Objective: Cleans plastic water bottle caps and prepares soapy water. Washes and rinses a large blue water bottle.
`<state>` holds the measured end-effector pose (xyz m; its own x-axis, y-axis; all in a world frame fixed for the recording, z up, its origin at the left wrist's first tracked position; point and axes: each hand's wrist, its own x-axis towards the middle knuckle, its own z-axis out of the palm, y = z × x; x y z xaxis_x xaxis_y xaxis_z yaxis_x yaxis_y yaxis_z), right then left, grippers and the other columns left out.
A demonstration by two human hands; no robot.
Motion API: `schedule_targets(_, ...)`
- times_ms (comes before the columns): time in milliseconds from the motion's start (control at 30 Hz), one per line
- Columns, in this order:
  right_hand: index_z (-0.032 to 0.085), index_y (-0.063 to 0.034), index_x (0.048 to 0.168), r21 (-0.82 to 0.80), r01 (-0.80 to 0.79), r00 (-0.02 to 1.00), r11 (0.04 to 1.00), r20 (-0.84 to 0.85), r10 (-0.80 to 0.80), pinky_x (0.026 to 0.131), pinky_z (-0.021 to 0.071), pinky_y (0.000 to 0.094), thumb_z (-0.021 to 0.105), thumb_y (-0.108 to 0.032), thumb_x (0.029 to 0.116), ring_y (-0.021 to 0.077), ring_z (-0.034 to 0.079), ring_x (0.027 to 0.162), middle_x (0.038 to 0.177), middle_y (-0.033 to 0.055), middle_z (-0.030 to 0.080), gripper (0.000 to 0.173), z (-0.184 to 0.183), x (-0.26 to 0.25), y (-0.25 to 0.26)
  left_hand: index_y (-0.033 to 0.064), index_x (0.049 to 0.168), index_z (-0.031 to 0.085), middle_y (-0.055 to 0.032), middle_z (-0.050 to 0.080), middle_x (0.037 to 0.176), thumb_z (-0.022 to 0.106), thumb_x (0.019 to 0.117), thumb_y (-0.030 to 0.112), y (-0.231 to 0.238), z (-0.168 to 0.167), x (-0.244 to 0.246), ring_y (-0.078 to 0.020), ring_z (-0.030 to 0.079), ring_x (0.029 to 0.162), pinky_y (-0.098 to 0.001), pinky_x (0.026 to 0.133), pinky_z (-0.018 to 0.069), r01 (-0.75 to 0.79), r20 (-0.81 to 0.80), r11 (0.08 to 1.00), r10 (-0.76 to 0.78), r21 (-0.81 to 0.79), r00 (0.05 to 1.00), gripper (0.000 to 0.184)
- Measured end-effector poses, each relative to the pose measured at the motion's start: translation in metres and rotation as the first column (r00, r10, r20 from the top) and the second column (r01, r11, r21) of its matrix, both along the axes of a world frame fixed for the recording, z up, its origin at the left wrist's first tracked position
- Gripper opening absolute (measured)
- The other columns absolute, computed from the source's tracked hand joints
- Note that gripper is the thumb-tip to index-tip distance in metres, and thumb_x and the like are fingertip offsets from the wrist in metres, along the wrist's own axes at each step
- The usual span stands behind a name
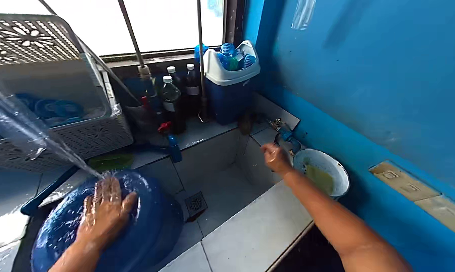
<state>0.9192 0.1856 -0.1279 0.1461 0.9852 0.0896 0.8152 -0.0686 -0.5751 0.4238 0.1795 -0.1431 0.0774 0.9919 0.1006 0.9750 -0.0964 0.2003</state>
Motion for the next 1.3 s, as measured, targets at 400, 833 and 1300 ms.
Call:
schedule_targets(400, 0.021, -0.0051, 0.163, -0.251, 0.119, 0.835, 0.961, 0.549, 0.040, 0.115, 0.0171, 0.0761, 0.053, -0.037, 0.1073, 0.0608, 0.049, 0.130, 0.130, 0.0413, 0.058, 0.072, 0.024, 0.068, 0.123, 0.0067, 0.160, 0.031, -0.0342, 0.031, 0.159, 0.038, 0.1100, 0.041, 0.039, 0.045, 0.018, -0.0541, 0.027, 0.148, -0.0756, 0.113, 0.0218, -0.332, -0.145, 0.923, 0.308, -0.194, 0.940, 0.061)
schedule_targets(833, 0.042, -0.0087, 0.148, -0.172, -0.273, 0.132, 0.947, -0.981, -0.140, 0.097, 0.0560, 0.0461, 0.005, -0.059, 0.1066, 0.0216, 0.064, 0.117, 0.130, 0.0127, 0.064, 0.075, -0.083, -0.190, 0.004, 0.0033, 0.150, 0.046, -0.0199, 0.058, 0.140, 0.039, 0.1093, 0.038, 0.006, 0.001, 0.048, -0.0262, 0.057, 0.126, -0.0468, 0.108, 0.0449, -0.028, 0.930, 0.975, 0.220, -0.222, 0.295, 0.054)
schedule_targets(1300, 0.054, -0.0088, 0.131, -0.178, -0.103, 0.335, 0.979, -0.933, -0.134, 0.081, 0.0578, 0.0326, 0.021, -0.036, 0.1133, 0.0096, 0.066, 0.094, 0.104, 0.0025, 0.067, 0.047, -0.027, -0.153, -0.030, 0.0144, 0.112, 0.054, 0.0039, 0.064, 0.083, 0.024, 0.1101, 0.029, -0.058, 0.036, 0.037, -0.0042, 0.063, 0.075, -0.0242, 0.069, 0.0550, 0.041, 0.958, 0.989, 0.145, -0.140, -0.246, 0.033)
